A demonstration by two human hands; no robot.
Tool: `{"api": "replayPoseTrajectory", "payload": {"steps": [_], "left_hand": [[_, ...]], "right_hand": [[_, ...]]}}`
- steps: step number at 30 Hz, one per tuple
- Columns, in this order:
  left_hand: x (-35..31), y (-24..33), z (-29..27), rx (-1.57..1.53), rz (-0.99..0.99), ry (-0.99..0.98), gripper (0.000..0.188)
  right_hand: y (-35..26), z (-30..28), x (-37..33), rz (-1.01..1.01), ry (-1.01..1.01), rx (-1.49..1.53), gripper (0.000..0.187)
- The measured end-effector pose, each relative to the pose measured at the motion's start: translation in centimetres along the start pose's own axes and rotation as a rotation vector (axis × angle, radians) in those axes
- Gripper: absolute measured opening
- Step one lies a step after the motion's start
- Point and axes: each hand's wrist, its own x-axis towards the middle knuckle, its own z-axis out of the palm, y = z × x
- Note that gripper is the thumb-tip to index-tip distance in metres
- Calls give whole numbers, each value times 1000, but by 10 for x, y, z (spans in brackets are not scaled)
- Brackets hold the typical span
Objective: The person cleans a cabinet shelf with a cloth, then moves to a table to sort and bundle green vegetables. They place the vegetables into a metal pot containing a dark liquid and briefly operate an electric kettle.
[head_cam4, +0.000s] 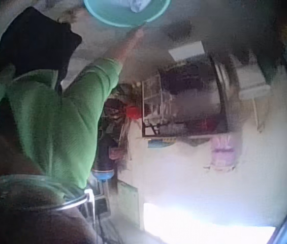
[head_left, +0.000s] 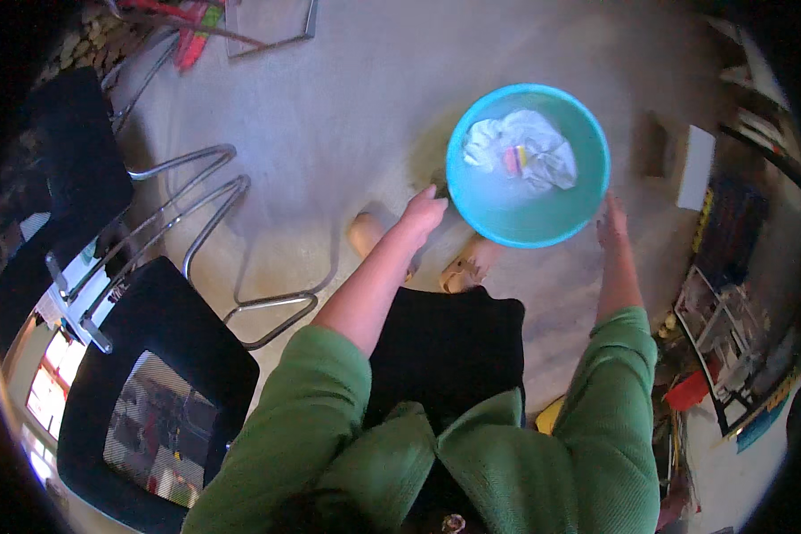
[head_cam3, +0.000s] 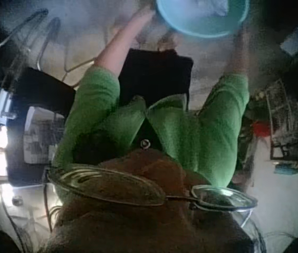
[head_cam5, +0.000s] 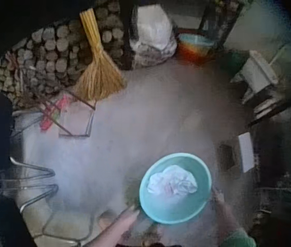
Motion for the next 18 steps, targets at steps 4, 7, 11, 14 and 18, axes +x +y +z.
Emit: {"api": "replayPoseTrajectory", "payload": {"steps": [4, 7, 11, 14, 18], "left_hand": [[40, -7, 11, -92, -126, -197, 59], [49, -10, 25, -314, -203, -178, 56], [47, -12, 18, -611, -243, -165, 50], [40, -21, -28, -811, -209, -176, 45], [35, -35, -119, -830, -168, 8, 47]], "right_hand": [[-27, 13, 26, 343, -80, 805, 65], [-62, 19, 16, 332, -10, 940, 61], [-113, 27, -18, 257, 23, 1051, 52], [-158, 53, -43, 101, -34, 891, 50], [-222, 132, -58, 183, -75, 1049, 47]]}}
